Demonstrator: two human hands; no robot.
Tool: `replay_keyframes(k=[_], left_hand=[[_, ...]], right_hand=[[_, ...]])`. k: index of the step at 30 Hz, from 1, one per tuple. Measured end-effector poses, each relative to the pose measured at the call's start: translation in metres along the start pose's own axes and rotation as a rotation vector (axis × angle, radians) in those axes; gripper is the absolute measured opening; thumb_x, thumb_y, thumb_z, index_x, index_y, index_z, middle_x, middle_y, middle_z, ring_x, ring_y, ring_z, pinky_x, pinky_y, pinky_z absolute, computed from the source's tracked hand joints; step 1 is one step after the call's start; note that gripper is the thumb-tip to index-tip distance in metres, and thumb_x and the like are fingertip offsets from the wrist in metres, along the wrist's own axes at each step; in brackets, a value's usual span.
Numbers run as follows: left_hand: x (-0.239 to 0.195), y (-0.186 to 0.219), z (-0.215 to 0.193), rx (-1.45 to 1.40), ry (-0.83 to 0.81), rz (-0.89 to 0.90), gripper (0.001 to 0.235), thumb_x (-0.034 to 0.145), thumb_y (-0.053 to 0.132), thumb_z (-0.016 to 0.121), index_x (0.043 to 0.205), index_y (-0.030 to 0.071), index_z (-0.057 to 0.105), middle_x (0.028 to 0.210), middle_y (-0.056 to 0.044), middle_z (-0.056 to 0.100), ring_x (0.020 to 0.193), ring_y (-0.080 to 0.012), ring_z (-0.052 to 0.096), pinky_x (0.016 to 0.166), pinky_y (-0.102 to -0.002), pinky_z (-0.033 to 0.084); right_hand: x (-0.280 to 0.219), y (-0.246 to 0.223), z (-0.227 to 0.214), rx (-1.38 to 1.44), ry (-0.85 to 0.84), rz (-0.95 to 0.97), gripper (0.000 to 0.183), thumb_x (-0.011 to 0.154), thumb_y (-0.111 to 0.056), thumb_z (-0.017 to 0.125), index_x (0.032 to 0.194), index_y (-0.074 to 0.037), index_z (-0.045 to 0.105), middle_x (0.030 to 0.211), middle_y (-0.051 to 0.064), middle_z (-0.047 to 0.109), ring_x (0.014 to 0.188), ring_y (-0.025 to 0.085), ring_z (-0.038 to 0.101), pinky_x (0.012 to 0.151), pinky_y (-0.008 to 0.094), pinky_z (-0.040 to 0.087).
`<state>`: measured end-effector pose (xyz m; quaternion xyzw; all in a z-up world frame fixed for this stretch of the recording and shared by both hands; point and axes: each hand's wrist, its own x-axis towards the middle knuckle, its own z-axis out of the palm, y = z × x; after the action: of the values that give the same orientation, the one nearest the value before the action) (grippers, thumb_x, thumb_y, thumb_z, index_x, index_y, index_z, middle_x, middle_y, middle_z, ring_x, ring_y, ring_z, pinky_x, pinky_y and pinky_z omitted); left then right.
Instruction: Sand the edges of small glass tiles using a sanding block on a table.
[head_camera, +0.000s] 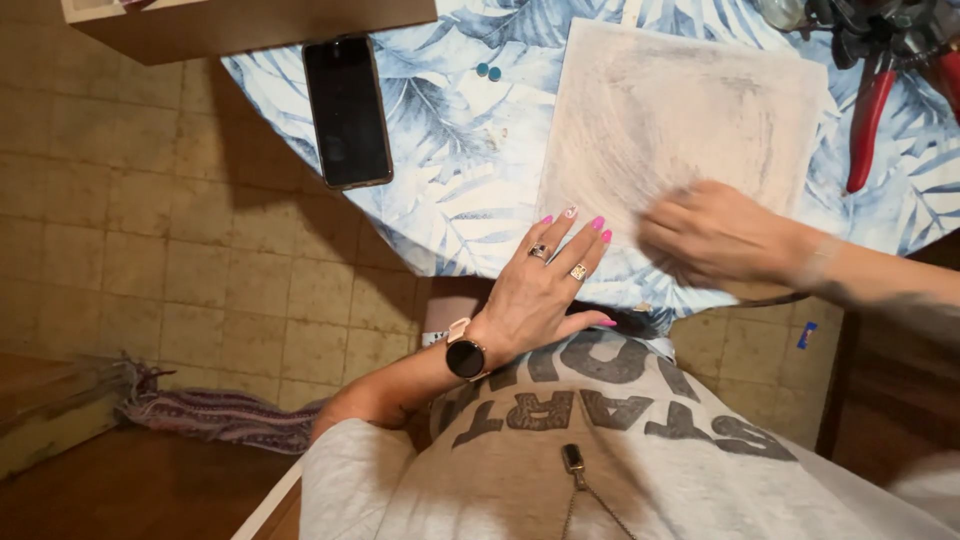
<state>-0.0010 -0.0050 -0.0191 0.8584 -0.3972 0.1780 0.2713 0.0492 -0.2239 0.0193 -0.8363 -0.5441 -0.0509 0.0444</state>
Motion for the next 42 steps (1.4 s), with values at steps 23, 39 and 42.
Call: replay_keyframes(k=[23, 39, 42], left_hand=[[0.038, 0.024, -0.001, -0.489, 0.279, -0.459, 0.029, 0.074, 0.016, 0.06, 0.103, 0.019, 0.06, 0.092, 0.005, 0.063, 0.079, -0.0134, 0.064, 0.061, -0.026, 0.053], [0.025, 0.017, -0.019, -0.093, -0.002, -0.12, 0.04, 0.08, 0.033, 0.056, 0.102, 0.0, 0.056, 0.107, -0.016, 0.056, 0.105, -0.0317, 0.051, 0.092, -0.041, 0.039], [0.009, 0.009, -0.014, 0.016, -0.12, -0.051, 0.058, 0.076, 0.05, 0.055, 0.109, 0.002, 0.052, 0.117, -0.013, 0.05, 0.113, -0.0326, 0.042, 0.095, -0.044, 0.034]], right_hand=[[-0.001, -0.028, 0.016, 0.889, 0.372, 0.582, 0.024, 0.088, -0.018, 0.042, 0.069, -0.007, 0.052, 0.059, 0.003, 0.042, 0.053, 0.021, 0.045, 0.052, 0.03, 0.039], [-0.041, -0.019, -0.001, 0.01, -0.034, 0.408, 0.022, 0.089, -0.025, 0.045, 0.073, -0.008, 0.046, 0.06, 0.001, 0.041, 0.039, 0.01, 0.036, 0.03, 0.021, 0.028], [-0.045, -0.02, -0.01, -0.107, -0.092, 0.349, 0.014, 0.083, -0.017, 0.049, 0.072, -0.009, 0.049, 0.063, 0.003, 0.045, 0.052, 0.02, 0.047, 0.041, 0.031, 0.036]])
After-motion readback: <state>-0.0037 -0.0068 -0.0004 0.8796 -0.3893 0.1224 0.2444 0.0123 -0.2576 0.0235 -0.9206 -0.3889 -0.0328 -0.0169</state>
